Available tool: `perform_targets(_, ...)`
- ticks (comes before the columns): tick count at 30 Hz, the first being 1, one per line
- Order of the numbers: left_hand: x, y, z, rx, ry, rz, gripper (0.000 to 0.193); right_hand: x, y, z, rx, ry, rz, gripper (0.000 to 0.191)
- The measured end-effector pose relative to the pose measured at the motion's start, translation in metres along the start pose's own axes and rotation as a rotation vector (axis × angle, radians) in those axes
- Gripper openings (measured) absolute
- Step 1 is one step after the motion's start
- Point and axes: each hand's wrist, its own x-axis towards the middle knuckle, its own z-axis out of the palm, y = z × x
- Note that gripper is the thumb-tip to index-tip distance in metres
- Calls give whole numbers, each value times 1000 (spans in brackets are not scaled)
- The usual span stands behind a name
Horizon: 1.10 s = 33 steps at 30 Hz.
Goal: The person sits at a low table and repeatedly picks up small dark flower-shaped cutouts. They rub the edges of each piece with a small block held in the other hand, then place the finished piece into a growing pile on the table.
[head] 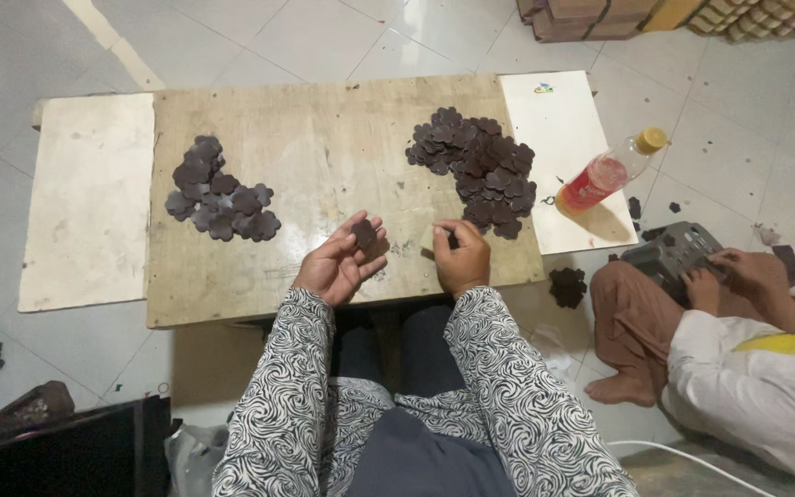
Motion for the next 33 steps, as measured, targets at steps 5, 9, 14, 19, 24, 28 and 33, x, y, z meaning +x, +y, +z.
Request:
perform_targets(5, 0, 0, 1, -2, 13, -7, 57, 1, -1, -2, -6, -8, 3, 15)
perform_targets(9, -1, 0, 2, 1, 12, -7, 57, 1, 0, -2, -17, 4, -9, 14)
perform_targets(14, -1, 0, 1, -8, 14, -3, 57, 0, 1, 0, -15, 8, -14, 14)
perform_targets(19, 0, 1, 0, -14, -1, -8, 56, 1, 4, 1, -17, 18, -34, 13)
perform_targets(24, 1, 0, 0, -12, 7, -16, 57, 1, 4, 0, -18, 11, -27, 12)
perform_targets(28, 1, 0, 0, -6, 12, -16, 57, 0, 3, 0, 3, 5, -17, 12)
perform_targets(33, -1, 0, 1, 9, 23, -9, 56, 0, 1, 0, -9, -13, 10, 13)
